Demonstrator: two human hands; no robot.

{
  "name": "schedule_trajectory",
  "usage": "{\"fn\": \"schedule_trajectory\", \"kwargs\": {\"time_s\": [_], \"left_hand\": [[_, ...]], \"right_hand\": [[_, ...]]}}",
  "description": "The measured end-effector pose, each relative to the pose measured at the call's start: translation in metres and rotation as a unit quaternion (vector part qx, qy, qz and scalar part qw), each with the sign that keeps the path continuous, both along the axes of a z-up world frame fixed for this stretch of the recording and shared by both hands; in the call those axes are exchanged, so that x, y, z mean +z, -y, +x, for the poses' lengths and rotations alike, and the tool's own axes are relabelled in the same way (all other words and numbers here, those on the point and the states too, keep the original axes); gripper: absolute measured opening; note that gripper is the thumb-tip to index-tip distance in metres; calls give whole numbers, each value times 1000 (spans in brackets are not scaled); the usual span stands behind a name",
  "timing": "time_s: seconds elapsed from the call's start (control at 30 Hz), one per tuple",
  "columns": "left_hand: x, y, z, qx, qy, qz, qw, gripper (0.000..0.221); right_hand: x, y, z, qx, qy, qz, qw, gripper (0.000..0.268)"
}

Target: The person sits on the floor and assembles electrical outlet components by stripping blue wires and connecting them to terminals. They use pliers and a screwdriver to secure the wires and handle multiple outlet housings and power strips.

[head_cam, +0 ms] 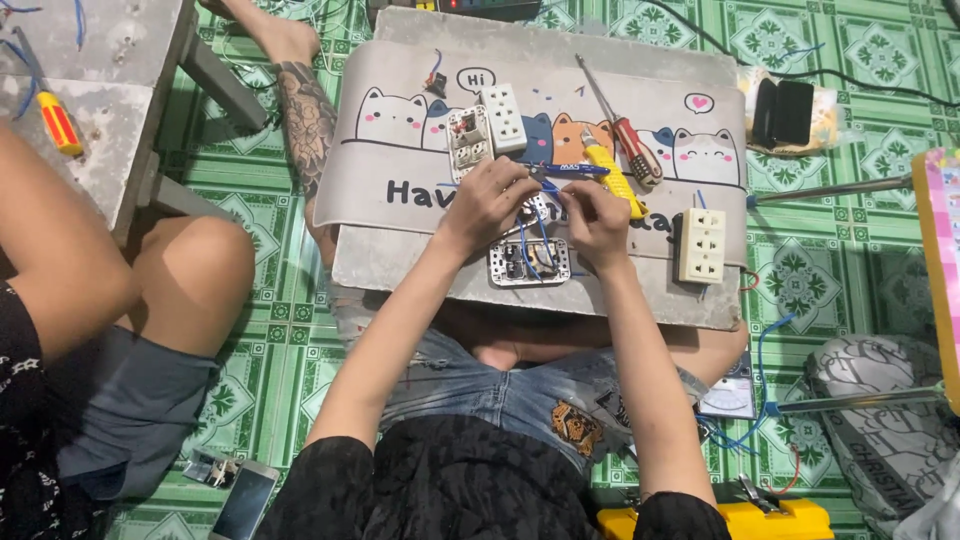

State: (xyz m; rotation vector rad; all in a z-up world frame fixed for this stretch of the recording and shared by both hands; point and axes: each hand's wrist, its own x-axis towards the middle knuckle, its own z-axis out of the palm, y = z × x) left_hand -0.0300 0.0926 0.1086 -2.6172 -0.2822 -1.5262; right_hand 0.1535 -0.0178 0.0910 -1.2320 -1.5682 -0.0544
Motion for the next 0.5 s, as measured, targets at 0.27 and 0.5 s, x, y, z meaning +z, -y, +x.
{"fn": "schedule_trajectory", "kwargs": {"time_s": [0.27, 0.5], "left_hand": [[5, 0, 1, 5, 31, -24, 999, 12], [2, -3, 2, 7, 38, -20, 999, 11]], "right_hand": [[7, 1, -2, -36, 60, -5, 998, 13], [13, 1, -4, -48, 79, -2, 996, 12]]}}
